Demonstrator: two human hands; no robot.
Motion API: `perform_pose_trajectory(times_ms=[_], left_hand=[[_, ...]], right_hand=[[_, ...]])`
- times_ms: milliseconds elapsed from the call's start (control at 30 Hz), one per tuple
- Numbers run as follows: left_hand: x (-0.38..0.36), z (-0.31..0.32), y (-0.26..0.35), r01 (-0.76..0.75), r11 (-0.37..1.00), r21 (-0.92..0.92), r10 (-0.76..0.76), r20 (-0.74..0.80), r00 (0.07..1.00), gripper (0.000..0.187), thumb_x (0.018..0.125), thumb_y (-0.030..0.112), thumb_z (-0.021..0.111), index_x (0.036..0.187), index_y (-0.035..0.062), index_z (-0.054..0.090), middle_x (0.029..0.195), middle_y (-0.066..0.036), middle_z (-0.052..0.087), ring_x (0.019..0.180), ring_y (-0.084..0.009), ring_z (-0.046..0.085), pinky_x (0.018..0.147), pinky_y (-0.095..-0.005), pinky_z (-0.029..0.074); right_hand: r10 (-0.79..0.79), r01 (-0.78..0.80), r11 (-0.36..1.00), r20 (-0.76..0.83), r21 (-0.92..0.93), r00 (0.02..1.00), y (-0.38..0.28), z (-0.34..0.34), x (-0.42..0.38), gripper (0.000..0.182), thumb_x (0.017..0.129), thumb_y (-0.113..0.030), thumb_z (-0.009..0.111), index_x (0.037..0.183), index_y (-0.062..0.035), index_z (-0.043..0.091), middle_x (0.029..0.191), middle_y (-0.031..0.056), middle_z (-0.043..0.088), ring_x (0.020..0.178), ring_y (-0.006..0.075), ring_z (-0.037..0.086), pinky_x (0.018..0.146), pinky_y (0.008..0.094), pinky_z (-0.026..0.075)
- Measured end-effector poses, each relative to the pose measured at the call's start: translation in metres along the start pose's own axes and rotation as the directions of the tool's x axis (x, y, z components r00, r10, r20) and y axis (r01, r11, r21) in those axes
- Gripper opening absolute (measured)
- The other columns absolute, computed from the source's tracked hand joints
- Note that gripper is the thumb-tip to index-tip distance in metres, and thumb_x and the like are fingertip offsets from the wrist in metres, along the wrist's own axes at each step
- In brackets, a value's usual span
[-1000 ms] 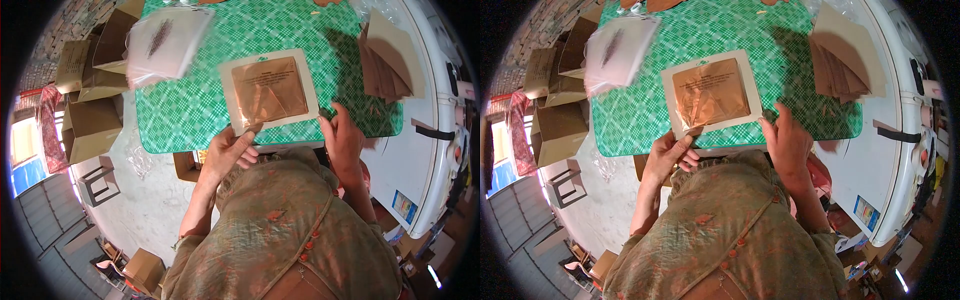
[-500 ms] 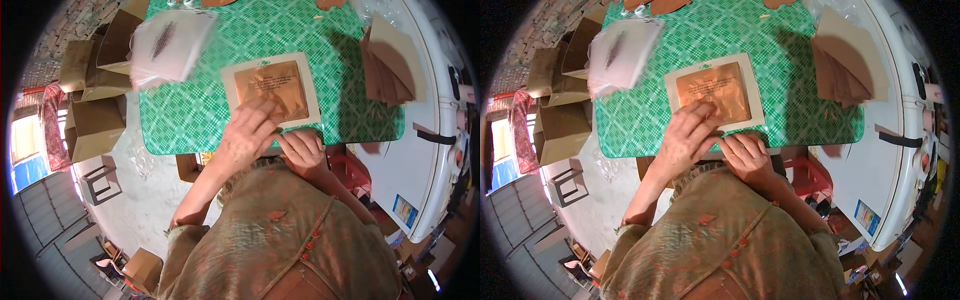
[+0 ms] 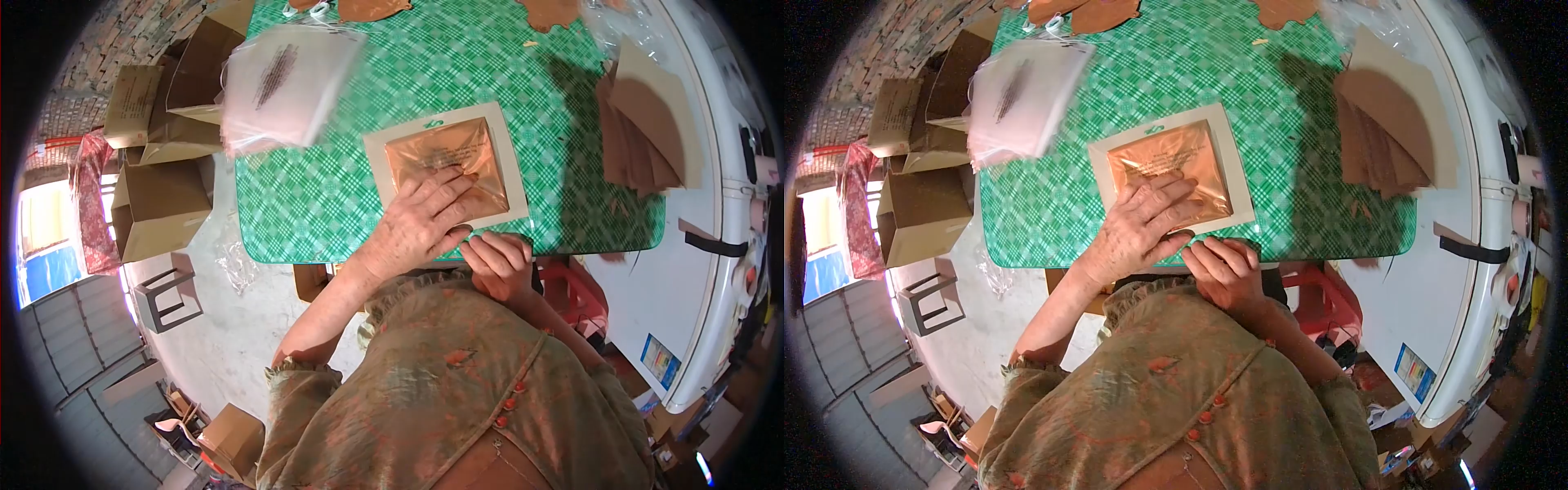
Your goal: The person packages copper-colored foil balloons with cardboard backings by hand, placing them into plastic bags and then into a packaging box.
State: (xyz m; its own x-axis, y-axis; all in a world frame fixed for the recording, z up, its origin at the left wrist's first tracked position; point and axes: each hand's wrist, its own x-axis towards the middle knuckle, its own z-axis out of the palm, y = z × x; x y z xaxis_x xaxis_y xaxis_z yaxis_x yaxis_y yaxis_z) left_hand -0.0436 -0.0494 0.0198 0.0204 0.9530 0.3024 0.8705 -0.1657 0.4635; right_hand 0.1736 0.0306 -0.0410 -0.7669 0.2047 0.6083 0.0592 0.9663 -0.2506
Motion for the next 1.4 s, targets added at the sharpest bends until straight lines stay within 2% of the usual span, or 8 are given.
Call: perform_pose_trajectory(times_ms=[267,667,967,1033,1133,1233,1333,1400], left_hand=[[0.002,0.004,0.003,0.004,0.999,0.045,-0.001,-0.051,0.999,0.051,0.081,0.022,0.079,0.13,0.0132,0.067,0.141,-0.006,0.059,0.135,-0.0275,0.053,0.103,-0.0443,0.044],[0.0,0.011,0.005,0.036,0.996,0.084,-0.029,-0.074,0.997,0.052,0.082,0.02,0.077,0.132,0.0154,0.067,0.145,-0.005,0.057,0.138,-0.0292,0.051,0.111,-0.0477,0.04],[0.004,0.009,0.008,-0.015,0.999,0.032,0.016,-0.019,1.0,0.052,0.083,0.013,0.073,0.134,0.0127,0.065,0.147,-0.01,0.055,0.145,-0.0306,0.044,0.12,-0.0508,0.033],[0.001,0.01,0.008,-0.015,0.999,0.032,0.016,-0.001,1.0,0.051,0.084,0.011,0.073,0.134,0.0118,0.065,0.148,-0.011,0.054,0.146,-0.031,0.043,0.123,-0.0512,0.03],[0.0,0.01,0.008,-0.016,1.0,0.026,0.016,0.022,1.0,0.049,0.084,0.01,0.072,0.133,0.0113,0.065,0.15,-0.011,0.053,0.147,-0.0309,0.042,0.125,-0.0509,0.029],[0.0,0.011,0.007,-0.029,0.999,0.014,0.029,0.002,1.0,0.048,0.084,0.01,0.071,0.132,0.0111,0.066,0.151,-0.011,0.052,0.148,-0.031,0.041,0.125,-0.0512,0.029],[-0.001,0.012,0.007,-0.022,1.0,-0.016,0.021,-0.021,1.0,0.046,0.085,0.009,0.071,0.131,0.0115,0.066,0.152,-0.011,0.052,0.148,-0.031,0.041,0.125,-0.0516,0.031],[-0.002,0.012,0.007,-0.022,0.999,-0.026,0.021,-0.032,0.999,0.046,0.085,0.009,0.07,0.131,0.0117,0.067,0.153,-0.012,0.051,0.148,-0.0312,0.041,0.124,-0.0517,0.032]], right_hand=[[0.007,-0.007,0.999,-0.003,-0.039,1.0,-0.002,-0.001,0.004,0.028,0.09,-0.011,0.069,0.117,-0.0147,0.073,0.125,-0.0037,0.059,0.124,0.0143,0.053,0.098,0.0341,0.046],[0.032,-0.032,0.998,-0.004,-0.046,0.999,-0.003,0.0,0.0,0.027,0.093,-0.015,0.068,0.12,-0.0157,0.073,0.127,-0.0063,0.058,0.127,0.012,0.053,0.1,0.0347,0.045],[0.046,-0.056,0.984,0.059,0.169,0.997,0.018,-0.04,0.038,0.034,0.081,-0.01,0.067,0.114,-0.0038,0.073,0.112,0.0113,0.068,0.107,0.0263,0.062,0.091,0.042,0.049],[0.093,-0.094,0.993,0.024,0.068,0.995,0.043,-0.04,0.072,0.034,0.081,-0.003,0.067,0.115,0.0001,0.071,0.118,0.0158,0.066,0.106,0.036,0.06,0.09,0.0481,0.049],[0.13,-0.129,0.991,0.008,-0.035,0.992,0.089,-0.025,0.121,0.041,0.088,-0.006,0.063,0.128,0.002,0.061,0.122,0.0135,0.063,0.111,0.0369,0.059,0.094,0.0496,0.048],[0.168,-0.157,0.983,0.115,-0.098,0.979,0.132,0.006,0.142,0.043,0.091,-0.01,0.062,0.132,0.0006,0.058,0.124,0.0148,0.062,0.11,0.0365,0.06,0.094,0.0474,0.05],[0.401,-0.449,0.892,0.367,0.053,0.84,0.141,0.011,0.167,0.033,0.096,-0.012,0.062,0.127,0.0,0.06,0.12,0.0167,0.064,0.099,0.0319,0.063,0.09,0.0415,0.051],[0.399,-0.479,0.874,0.45,0.076,0.799,0.147,0.009,0.18,0.03,0.096,-0.016,0.064,0.122,-0.0006,0.063,0.111,0.0148,0.066,0.092,0.0273,0.065,0.083,0.0391,0.052]])
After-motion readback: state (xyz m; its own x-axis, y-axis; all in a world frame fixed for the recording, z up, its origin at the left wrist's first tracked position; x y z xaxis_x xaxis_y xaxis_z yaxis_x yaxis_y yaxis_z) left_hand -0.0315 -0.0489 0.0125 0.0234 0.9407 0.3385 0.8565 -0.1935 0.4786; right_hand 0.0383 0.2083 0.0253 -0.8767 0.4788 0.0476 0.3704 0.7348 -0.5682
